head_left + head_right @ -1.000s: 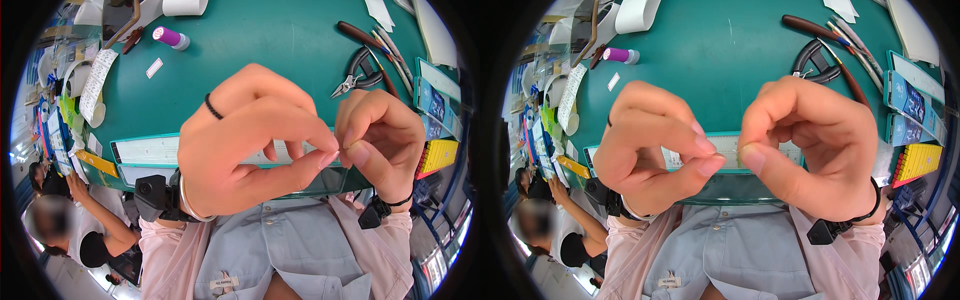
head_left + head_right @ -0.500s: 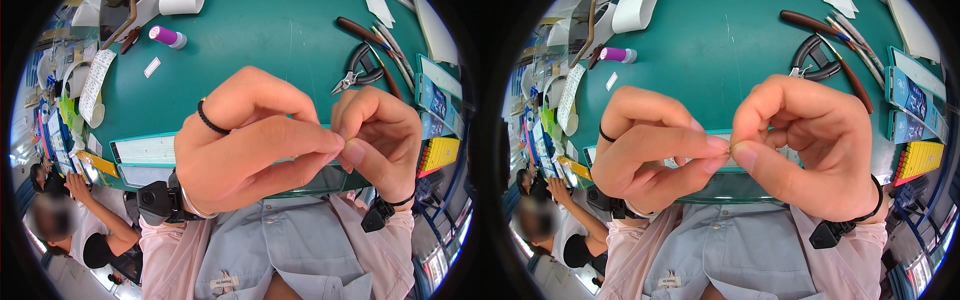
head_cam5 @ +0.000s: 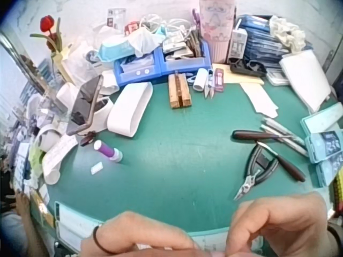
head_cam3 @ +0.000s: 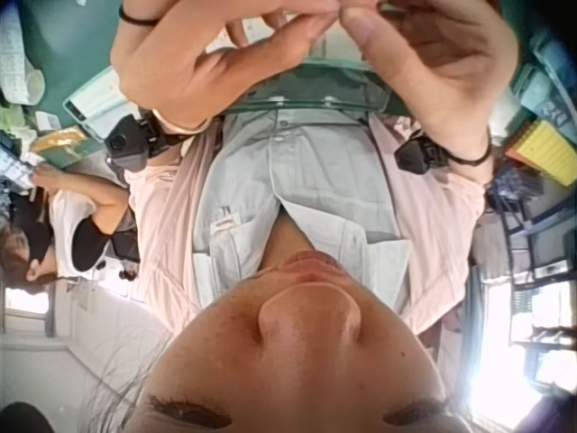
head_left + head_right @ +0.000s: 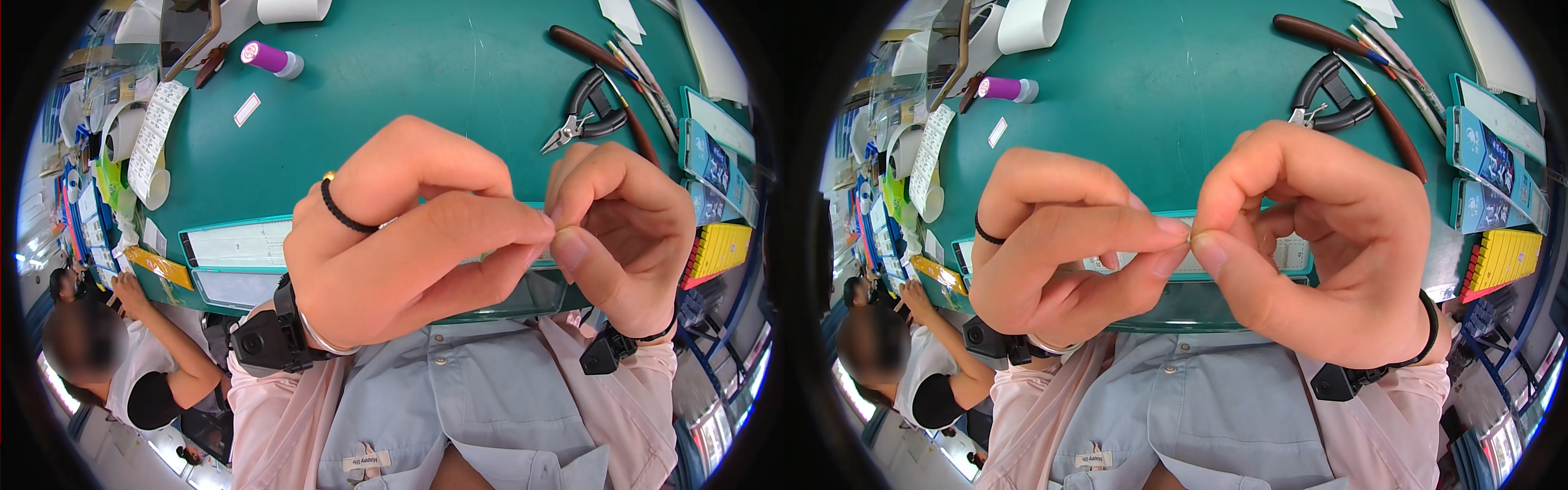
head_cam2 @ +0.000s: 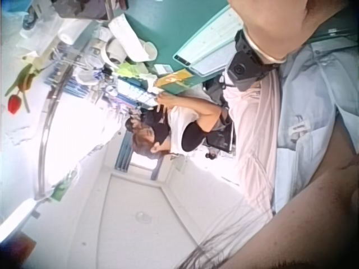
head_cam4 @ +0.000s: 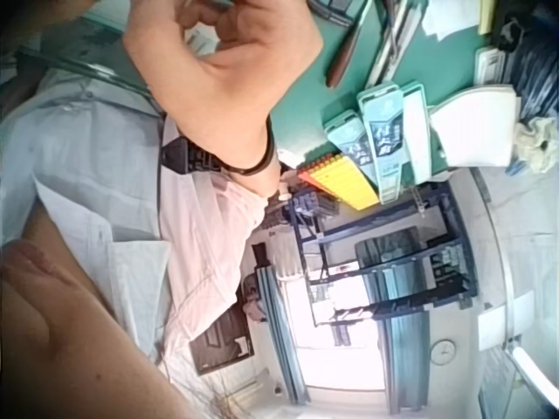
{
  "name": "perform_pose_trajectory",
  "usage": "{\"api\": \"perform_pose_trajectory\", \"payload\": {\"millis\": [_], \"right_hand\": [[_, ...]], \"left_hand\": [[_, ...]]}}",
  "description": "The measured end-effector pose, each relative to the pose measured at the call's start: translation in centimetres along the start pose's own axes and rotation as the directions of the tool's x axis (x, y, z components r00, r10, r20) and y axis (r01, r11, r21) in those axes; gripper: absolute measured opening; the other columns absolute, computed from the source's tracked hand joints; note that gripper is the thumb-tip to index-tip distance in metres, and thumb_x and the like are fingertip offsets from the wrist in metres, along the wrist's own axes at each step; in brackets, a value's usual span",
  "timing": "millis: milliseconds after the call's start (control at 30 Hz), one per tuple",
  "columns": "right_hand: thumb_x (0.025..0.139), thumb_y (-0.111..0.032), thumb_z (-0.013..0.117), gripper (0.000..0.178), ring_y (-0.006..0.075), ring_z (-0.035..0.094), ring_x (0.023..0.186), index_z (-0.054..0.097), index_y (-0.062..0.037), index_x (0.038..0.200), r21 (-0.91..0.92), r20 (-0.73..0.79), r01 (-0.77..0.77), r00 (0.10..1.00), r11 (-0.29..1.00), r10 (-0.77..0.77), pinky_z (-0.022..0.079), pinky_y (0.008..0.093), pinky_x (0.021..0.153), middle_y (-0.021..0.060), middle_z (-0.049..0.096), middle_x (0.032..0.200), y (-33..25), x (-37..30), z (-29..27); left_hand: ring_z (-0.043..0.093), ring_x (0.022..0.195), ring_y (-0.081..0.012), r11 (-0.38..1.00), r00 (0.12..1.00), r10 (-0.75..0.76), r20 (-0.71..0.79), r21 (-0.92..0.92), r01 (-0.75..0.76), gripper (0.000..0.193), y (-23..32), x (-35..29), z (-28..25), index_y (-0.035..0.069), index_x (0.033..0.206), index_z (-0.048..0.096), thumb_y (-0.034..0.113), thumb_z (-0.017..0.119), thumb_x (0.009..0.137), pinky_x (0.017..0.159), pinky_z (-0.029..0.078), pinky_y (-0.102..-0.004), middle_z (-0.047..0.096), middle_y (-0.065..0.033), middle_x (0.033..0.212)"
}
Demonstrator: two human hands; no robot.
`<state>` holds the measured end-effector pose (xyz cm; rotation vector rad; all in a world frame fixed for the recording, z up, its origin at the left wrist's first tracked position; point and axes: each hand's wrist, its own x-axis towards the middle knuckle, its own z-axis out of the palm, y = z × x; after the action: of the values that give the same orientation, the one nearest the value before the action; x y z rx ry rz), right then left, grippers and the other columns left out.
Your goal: Manually assemble and trim small electronic components on a circuit board using hand tools.
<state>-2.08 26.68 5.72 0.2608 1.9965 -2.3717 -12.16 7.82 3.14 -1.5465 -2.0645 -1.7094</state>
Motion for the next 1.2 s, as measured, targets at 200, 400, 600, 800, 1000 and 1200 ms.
{"api": "perform_pose_trajectory", "payload": {"millis": [200, 400, 600, 800, 1000, 1200], "right_hand": [[0.081, -0.003, 0.068, 0.013, 0.0116, 0.051, 0.073, 0.06, 0.0024, 0.09, -0.094, 0.021, 0.037, 0.999, 0.995, -0.036, 0.038, 0.0235, 0.061, 0.0064, 0.058, 0.082, -0.2, 0.0, -0.1], [0.081, -0.002, 0.068, 0.012, 0.0116, 0.052, 0.075, 0.06, 0.0017, 0.089, -0.205, -0.009, 0.007, 1.0, 0.979, -0.009, 0.038, 0.0238, 0.062, 0.0058, 0.059, 0.083, -0.5, -0.1, -0.1], [0.081, -0.002, 0.068, 0.012, 0.0118, 0.052, 0.075, 0.061, 0.0013, 0.089, -0.348, 0.089, 0.077, 0.995, 0.934, -0.049, 0.04, 0.0232, 0.064, 0.0047, 0.058, 0.084, -0.8, 0.0, -0.5], [0.081, -0.002, 0.068, 0.012, 0.0124, 0.053, 0.076, 0.061, 0.0022, 0.089, -0.217, -0.012, 0.054, 0.998, 0.975, -0.057, 0.04, 0.0231, 0.064, 0.0057, 0.059, 0.083, -0.3, 0.1, -0.4], [0.08, -0.001, 0.068, 0.013, 0.0126, 0.052, 0.075, 0.061, 0.0032, 0.09, -0.166, -0.012, 0.047, 0.999, 0.985, -0.049, 0.04, 0.024, 0.063, 0.0066, 0.059, 0.083, -0.4, 0.0, -0.2], [0.08, -0.002, 0.068, 0.014, 0.0126, 0.051, 0.074, 0.061, 0.0029, 0.091, -0.175, 0.005, 0.059, 0.998, 0.983, -0.059, 0.039, 0.025, 0.064, 0.0069, 0.059, 0.083, -0.4, 0.0, -0.2]], "left_hand": [[0.053, 0.066, -0.0058, 0.994, 0.998, -0.057, 0.028, 0.09, 0.055, 0.032, 0.7, -0.2, 0.0, 0.005, 0.094, 0.077, -0.01, 0.081, 0.066, 0.047, 0.04, -0.0168, 0.06, -0.0066, 0.095], [0.057, 0.066, -0.0075, 0.989, 0.993, -0.107, 0.046, 0.104, 0.102, 0.028, 0.6, -0.1, 0.1, 0.005, 0.092, 0.076, -0.009, 0.081, 0.067, 0.046, 0.042, -0.0183, 0.06, -0.0071, 0.096], [0.058, 0.066, -0.0089, 0.989, 0.993, -0.112, 0.039, 0.105, 0.107, 0.026, 0.5, 0.0, 0.3, 0.005, 0.093, 0.075, -0.006, 0.081, 0.07, 0.047, 0.043, -0.0187, 0.061, -0.0077, 0.094], [0.06, 0.068, -0.0114, 0.999, 1.0, 0.007, 0.018, 0.045, -0.008, 0.039, 0.6, 0.0, -0.4, 0.004, 0.1, 0.075, -0.012, 0.083, 0.065, 0.051, 0.046, -0.0196, 0.063, -0.0107, 0.099], [0.06, 0.069, -0.0112, 0.995, 0.999, 0.05, 0.004, 0.087, -0.05, 0.039, 0.1, -0.5, 0.1, 0.003, 0.1, 0.078, -0.013, 0.083, 0.064, 0.051, 0.047, -0.0204, 0.064, -0.012, 0.099], [0.06, 0.07, -0.0118, 0.996, 0.999, 0.036, 0.006, 0.087, -0.036, 0.038, 0.1, -0.1, 0.0, 0.001, 0.098, 0.077, -0.013, 0.083, 0.064, 0.05, 0.047, -0.0206, 0.064, -0.0113, 0.097]]}}
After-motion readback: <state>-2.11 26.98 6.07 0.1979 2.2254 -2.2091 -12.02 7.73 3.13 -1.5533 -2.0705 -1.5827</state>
